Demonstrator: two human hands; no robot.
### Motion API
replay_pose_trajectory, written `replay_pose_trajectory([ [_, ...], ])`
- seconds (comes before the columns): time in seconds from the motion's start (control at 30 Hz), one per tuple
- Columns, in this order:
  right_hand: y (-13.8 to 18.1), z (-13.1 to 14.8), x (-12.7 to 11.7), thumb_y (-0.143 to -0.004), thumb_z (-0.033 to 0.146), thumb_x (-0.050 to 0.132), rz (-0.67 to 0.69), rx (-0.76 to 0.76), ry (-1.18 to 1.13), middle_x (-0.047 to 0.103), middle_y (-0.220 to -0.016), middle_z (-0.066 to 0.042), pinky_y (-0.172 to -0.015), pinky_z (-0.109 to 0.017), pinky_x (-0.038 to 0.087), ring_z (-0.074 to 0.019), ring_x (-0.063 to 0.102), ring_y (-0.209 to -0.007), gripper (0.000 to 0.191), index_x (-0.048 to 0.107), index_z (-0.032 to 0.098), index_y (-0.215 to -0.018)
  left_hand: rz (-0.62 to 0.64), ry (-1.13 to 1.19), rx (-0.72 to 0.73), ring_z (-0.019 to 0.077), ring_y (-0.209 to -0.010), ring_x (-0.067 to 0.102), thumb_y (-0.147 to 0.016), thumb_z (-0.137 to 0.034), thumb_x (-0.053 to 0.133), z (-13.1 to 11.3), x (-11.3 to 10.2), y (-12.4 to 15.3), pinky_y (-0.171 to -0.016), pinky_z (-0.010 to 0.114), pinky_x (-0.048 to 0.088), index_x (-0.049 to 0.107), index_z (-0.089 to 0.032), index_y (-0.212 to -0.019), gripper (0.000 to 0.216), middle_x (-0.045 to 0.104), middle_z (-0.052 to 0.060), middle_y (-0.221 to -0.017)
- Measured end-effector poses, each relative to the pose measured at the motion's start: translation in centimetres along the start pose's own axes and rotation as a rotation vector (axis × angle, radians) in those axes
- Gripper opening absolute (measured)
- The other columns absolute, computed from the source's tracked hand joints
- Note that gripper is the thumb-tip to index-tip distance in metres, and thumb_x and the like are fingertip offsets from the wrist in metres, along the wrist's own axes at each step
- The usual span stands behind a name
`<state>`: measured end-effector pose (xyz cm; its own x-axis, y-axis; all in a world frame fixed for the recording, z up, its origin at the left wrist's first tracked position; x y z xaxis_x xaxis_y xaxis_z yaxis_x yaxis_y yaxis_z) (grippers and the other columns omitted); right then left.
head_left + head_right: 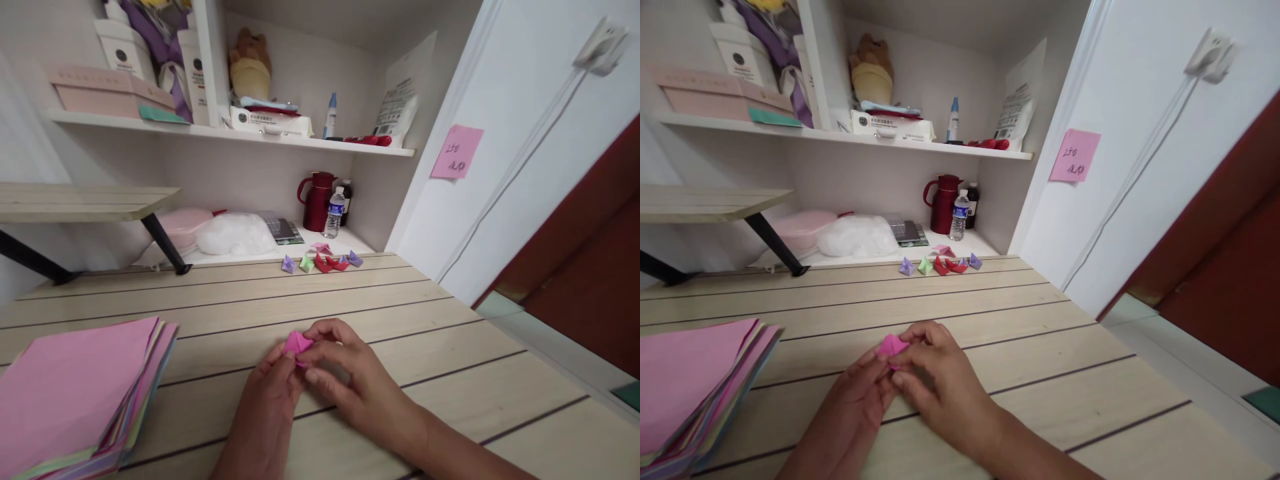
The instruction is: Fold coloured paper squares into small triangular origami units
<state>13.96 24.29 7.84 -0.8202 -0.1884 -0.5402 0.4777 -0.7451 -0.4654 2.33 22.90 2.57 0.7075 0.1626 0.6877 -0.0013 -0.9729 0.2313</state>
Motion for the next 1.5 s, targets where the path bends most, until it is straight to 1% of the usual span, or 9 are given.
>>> replay_pose_trajectory([
  [0.1, -0.3, -0.8, -0.2, -0.091, 0.019, 0.059, -0.033, 0.099, -0.172, 0.058, -0.113, -0.006, -0.100, -0.035, 0.044, -0.0202, 0.056, -0.112, 0.017, 0.074, 0.026, -0.098, -0.010, 0.051, 0.011, 0.0251, -0.115, 0.065, -0.072, -0.022, 0.079, 0.2, -0.5, -0.3, -0.105, 0.036, 0.046, 0.074, -0.016, -0.093, 0.022, 0.074, 0.010, -0.111],
  [0.33, 0.1, -3.8, 0.5, -0.087, 0.033, 0.068, -0.144, 0.353, -0.554, 0.066, -0.102, -0.004, -0.086, -0.033, 0.049, -0.0182, 0.062, -0.093, 0.026, 0.063, 0.023, -0.110, 0.033, 0.038, 0.039, 0.0290, -0.129, 0.054, -0.073, -0.023, 0.078, 0.2, -0.5, -0.3, -0.113, 0.043, 0.038, 0.075, -0.018, -0.099, 0.027, 0.072, 0.010, -0.120],
  [0.6, 0.0, -3.7, 0.5, -0.077, 0.045, 0.077, -0.136, 0.409, -0.541, 0.068, -0.081, -0.003, -0.075, -0.030, 0.046, -0.0173, 0.058, -0.078, 0.030, 0.068, 0.016, -0.080, 0.183, -0.076, 0.013, 0.0248, -0.128, 0.054, -0.081, -0.029, 0.072, 0.4, 0.7, 0.0, -0.116, 0.040, 0.034, 0.072, -0.018, -0.109, 0.030, 0.072, 0.009, -0.119],
  [0.83, 0.6, -4.6, 0.1, -0.064, 0.048, 0.084, -0.211, 0.600, -0.637, 0.057, -0.061, 0.002, -0.058, -0.024, 0.031, -0.0102, 0.043, -0.059, 0.041, 0.062, 0.014, -0.065, -0.065, -0.255, 0.026, 0.0259, -0.122, 0.058, -0.084, -0.041, 0.068, -0.1, -0.8, 0.0, -0.098, 0.040, 0.050, 0.060, -0.021, -0.125, 0.046, 0.062, 0.011, -0.134],
  [0.93, 0.6, -4.8, 0.2, -0.062, 0.048, 0.085, -0.203, 0.654, -0.663, 0.056, -0.058, 0.001, -0.057, -0.024, 0.029, -0.0099, 0.042, -0.058, 0.043, 0.060, 0.014, -0.062, -0.019, -0.276, 0.012, 0.0259, -0.111, 0.063, -0.086, -0.048, 0.062, -0.3, -0.6, -0.1, -0.094, 0.040, 0.051, 0.064, -0.015, -0.114, 0.043, 0.067, 0.014, -0.124],
  [1.03, 0.7, -4.9, 0.4, -0.061, 0.049, 0.086, -0.179, 0.667, -0.672, 0.054, -0.056, 0.002, -0.056, -0.025, 0.029, -0.0100, 0.041, -0.056, 0.044, 0.057, 0.015, -0.060, 0.061, -0.361, -0.013, 0.0227, -0.096, 0.066, -0.082, -0.051, 0.066, -0.3, -0.1, -0.1, -0.090, 0.037, 0.051, 0.069, -0.013, -0.099, 0.042, 0.073, 0.013, -0.104],
  [1.23, 0.7, -4.4, 0.6, -0.065, 0.055, 0.083, -0.123, 0.598, -0.600, 0.052, -0.057, 0.003, -0.055, -0.024, 0.030, -0.0100, 0.040, -0.056, 0.047, 0.057, 0.016, -0.063, -0.012, -0.424, -0.007, 0.0132, -0.072, 0.058, -0.071, -0.045, 0.079, -0.2, -0.5, -0.1, -0.076, 0.029, 0.049, 0.072, -0.016, -0.079, 0.031, 0.069, 0.003, -0.077],
  [1.37, 0.4, -3.8, 1.4, -0.088, 0.063, 0.056, 0.012, 0.507, -0.665, 0.061, -0.065, -0.001, -0.067, -0.028, 0.043, -0.0138, 0.055, -0.065, 0.051, 0.064, 0.016, -0.072, 0.010, -0.291, -0.063, 0.0113, -0.069, 0.056, -0.067, -0.042, 0.082, -0.4, -0.6, -0.1, -0.072, 0.025, 0.047, 0.072, -0.014, -0.071, 0.030, 0.066, 0.002, -0.071],
  [1.5, 0.5, -3.4, 1.7, -0.093, 0.071, 0.036, 0.093, 0.446, -0.607, 0.062, -0.065, -0.004, -0.072, -0.031, 0.047, -0.0161, 0.059, -0.067, 0.067, 0.069, 0.015, -0.075, 0.008, -0.170, -0.103, 0.0110, -0.072, 0.057, -0.064, -0.036, 0.086, -0.7, -0.9, -0.1, -0.075, 0.024, 0.047, 0.073, -0.015, -0.070, 0.026, 0.065, 0.001, -0.071],
])
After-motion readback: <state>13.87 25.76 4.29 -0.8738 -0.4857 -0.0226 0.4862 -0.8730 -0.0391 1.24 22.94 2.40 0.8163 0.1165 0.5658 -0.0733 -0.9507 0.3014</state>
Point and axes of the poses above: each hand's wrist, its own y-axis away from the middle knuckle, its own x-axis out of the palm, z = x × y, the point moved 6 cm from there along -y, towards the middle knuckle
